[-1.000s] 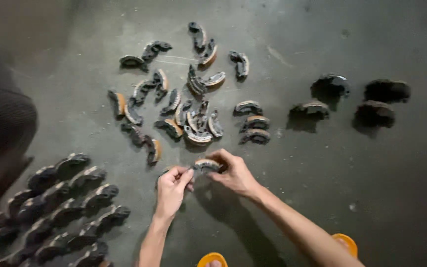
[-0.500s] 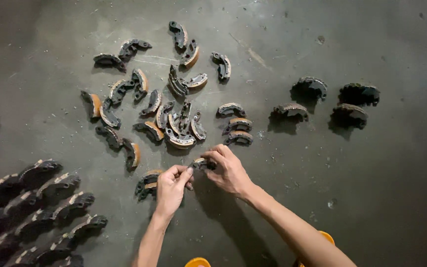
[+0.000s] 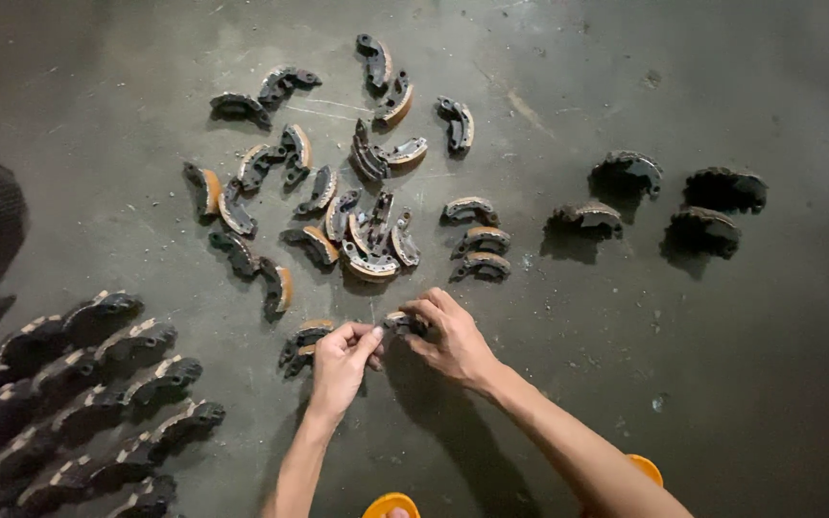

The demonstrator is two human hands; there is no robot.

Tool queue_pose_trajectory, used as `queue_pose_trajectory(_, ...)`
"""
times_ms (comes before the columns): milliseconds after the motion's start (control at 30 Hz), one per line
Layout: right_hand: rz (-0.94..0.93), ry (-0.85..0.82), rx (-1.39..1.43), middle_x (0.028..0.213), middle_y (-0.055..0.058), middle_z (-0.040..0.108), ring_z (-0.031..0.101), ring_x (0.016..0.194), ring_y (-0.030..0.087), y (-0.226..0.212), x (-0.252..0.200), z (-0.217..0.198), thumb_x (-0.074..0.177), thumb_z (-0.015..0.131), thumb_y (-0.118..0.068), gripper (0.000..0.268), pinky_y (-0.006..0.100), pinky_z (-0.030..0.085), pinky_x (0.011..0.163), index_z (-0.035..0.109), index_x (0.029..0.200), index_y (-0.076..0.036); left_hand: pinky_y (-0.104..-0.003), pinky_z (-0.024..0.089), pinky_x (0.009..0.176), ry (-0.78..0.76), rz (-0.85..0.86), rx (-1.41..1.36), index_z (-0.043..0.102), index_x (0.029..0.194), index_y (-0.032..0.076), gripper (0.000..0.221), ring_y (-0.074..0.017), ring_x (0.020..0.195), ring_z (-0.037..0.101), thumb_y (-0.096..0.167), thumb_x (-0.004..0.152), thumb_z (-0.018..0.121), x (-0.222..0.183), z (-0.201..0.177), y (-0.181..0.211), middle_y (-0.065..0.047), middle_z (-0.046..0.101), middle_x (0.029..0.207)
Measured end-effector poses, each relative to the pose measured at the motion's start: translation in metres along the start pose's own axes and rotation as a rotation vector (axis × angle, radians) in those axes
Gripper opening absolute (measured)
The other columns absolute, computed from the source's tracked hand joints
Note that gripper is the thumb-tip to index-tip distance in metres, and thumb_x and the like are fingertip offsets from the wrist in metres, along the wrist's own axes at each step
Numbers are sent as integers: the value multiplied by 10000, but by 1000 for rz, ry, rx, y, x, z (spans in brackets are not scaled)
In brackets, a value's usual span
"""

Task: The recorder is sorting through several piles of used motorcycle brake shoes on the workshop floor.

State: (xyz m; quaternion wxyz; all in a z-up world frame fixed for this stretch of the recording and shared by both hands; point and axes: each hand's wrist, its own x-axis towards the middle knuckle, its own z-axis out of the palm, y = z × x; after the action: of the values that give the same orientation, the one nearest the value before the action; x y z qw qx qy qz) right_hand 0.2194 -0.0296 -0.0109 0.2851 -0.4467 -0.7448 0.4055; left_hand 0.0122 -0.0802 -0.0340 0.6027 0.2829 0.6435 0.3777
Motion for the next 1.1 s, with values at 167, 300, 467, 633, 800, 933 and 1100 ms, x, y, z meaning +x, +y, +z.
queue_pose_trajectory(167,22,-2,-25,911,122,589,624,786,358,-4,2,-6,801,817,-166,344,448,545,705,686,1106,-73,-279,568,558,15,-8,105,787,937,-7,179,-165,566,697,167,934,747,-4,-4,9,-170,752,725)
queue_pose_trajectory(300,61,29,-39,888,118,589,631,784,346,9,5,-14,786,827,-172,337,443,540,701,698,1084,-79,-292,576,566,59,33,179,783,958,0,195,-189,585,708,185,954,720,-3,-11,34,-190,758,750)
queue_pose_trajectory(467,25,87,-81,982,163,655,657,912,380,49,9,-27,757,852,-171,387,467,567,794,738,1113,-70,-291,603,569,70,5,133,782,978,-6,191,-173,608,693,165,964,698,0,-19,20,-178,760,770)
queue_pose_trajectory(633,32,237,-271,1118,132,677,637,958,254,50,68,-87,744,801,5,409,366,580,849,719,1143,-29,-274,548,583,34,-33,27,746,1020,-46,181,-142,631,625,98,946,667,-2,-14,24,-101,726,808)
queue_pose_trajectory(800,206,275,-552,1027,122,645,597,887,272,69,125,-133,801,824,-110,362,385,537,808,748,1144,-21,-272,582,588,18,-54,54,755,1044,-32,179,-145,639,649,89,955,657,2,-1,45,-111,752,820)
queue_pose_trajectory(933,430,21,-348,1098,144,725,718,890,268,70,154,-155,856,754,-114,297,366,611,804,766,1151,-86,-275,561,592,0,-53,-23,743,1036,-43,194,-144,647,627,111,951,663,9,1,46,-117,741,818)
queue_pose_trajectory(1100,450,290,-131,1077,163,776,736,776,193,65,169,-175,979,691,-61,183,231,617,598,752,1151,-53,-287,563,589,27,-67,-60,749,1019,-60,193,-169,651,649,91,941,658,6,-6,55,-137,766,826)
